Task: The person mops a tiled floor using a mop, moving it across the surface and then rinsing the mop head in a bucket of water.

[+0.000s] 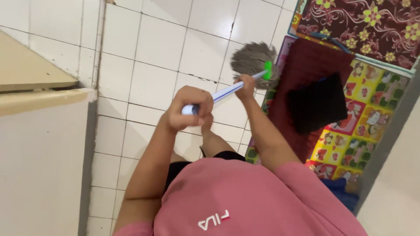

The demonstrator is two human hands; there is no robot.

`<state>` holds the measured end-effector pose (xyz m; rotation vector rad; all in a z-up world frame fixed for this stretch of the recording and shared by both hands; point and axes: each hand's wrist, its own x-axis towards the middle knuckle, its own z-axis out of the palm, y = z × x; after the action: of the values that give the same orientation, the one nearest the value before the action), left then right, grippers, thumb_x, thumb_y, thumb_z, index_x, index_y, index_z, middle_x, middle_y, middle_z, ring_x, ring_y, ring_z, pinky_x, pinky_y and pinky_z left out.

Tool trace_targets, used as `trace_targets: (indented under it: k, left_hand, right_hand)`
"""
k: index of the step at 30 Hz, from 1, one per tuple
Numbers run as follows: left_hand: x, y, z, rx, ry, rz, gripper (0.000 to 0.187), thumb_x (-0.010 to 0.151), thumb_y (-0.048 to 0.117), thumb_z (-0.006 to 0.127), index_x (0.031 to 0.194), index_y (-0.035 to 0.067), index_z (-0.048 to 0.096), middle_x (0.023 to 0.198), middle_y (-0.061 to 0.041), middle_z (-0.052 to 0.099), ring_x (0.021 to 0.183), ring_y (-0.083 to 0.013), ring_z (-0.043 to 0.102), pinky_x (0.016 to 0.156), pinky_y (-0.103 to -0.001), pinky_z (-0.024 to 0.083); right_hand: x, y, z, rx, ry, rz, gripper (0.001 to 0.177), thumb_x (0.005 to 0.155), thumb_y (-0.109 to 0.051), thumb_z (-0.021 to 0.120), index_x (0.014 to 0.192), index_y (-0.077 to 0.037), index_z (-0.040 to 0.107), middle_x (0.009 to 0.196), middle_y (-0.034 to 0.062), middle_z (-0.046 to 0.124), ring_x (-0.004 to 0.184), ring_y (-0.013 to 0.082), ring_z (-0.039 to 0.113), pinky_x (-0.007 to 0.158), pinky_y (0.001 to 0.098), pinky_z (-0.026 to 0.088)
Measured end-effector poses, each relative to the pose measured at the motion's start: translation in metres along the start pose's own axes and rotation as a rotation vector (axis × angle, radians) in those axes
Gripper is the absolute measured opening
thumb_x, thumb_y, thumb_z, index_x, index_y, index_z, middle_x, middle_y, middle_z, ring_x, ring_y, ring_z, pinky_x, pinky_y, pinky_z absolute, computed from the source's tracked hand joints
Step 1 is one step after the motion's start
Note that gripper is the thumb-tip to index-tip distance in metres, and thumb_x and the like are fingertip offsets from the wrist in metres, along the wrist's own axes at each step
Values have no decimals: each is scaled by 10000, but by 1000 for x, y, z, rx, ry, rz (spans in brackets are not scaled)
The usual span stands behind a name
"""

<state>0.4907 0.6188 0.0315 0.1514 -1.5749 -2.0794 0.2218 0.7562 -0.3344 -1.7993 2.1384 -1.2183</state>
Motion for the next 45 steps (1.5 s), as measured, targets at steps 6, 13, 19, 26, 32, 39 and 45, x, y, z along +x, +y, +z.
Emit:
trace_targets:
  k: [6, 13, 19, 26, 32, 39, 45]
  left_hand:
    - [-77, -7, 7, -67, 254, -108, 264, 613, 179, 631, 631, 7, 432, 624, -87, 482, 596, -192, 438, 577, -335, 328]
    - [-213, 141, 14, 61, 539, -42, 275, 594, 164, 634, 612, 9, 407, 604, -82, 450, 566, -190, 406, 569, -350, 290]
    - [-310, 235, 104, 377, 1091, 78, 312, 502, 151, 565, 702, -33, 411, 550, -43, 338, 502, -156, 339, 554, -348, 288]
    - [-397, 242, 44, 735, 349, -12, 319, 653, 237, 670, 685, 63, 405, 643, -67, 400, 576, -253, 422, 588, -376, 304]
    - [-389, 228, 58, 642, 48, 43, 319, 677, 273, 701, 665, 52, 471, 622, -76, 456, 593, -301, 492, 577, -416, 349]
    - [-358, 234, 82, 218, -44, 227, 353, 646, 280, 724, 580, 24, 489, 544, -60, 454, 425, -242, 461, 488, -368, 390]
    - [-332, 152, 142, 49, -11, 69, 333, 633, 268, 696, 606, 61, 437, 590, -44, 391, 493, -240, 489, 525, -343, 373]
  right_hand:
    - [-29, -16, 19, -15, -153, -20, 231, 736, -58, 734, 677, -79, 511, 680, 142, 574, 680, 383, 588, 642, 492, 448]
    - [-56, -214, 131, 208, -134, -149, 264, 705, -47, 748, 637, -79, 495, 625, 128, 540, 621, 369, 556, 615, 480, 409]
    - [-98, -416, 240, 595, -134, -382, 209, 737, -63, 759, 782, -61, 555, 690, 100, 578, 641, 337, 588, 616, 455, 426]
    - [-113, -541, 323, 846, -400, -146, 223, 767, -93, 769, 758, -74, 547, 721, 92, 597, 682, 319, 620, 659, 416, 518]
    - [-122, -508, 273, 778, -358, -167, 197, 808, -97, 763, 734, -88, 580, 710, 101, 615, 690, 306, 635, 656, 398, 511]
    - [-185, -457, 134, 476, -198, -69, 220, 759, -116, 771, 724, -60, 562, 691, 119, 595, 682, 347, 605, 654, 465, 448]
    - [-271, -318, 28, 301, -5, -31, 241, 738, -66, 797, 713, -78, 558, 685, 124, 570, 663, 357, 590, 600, 458, 444]
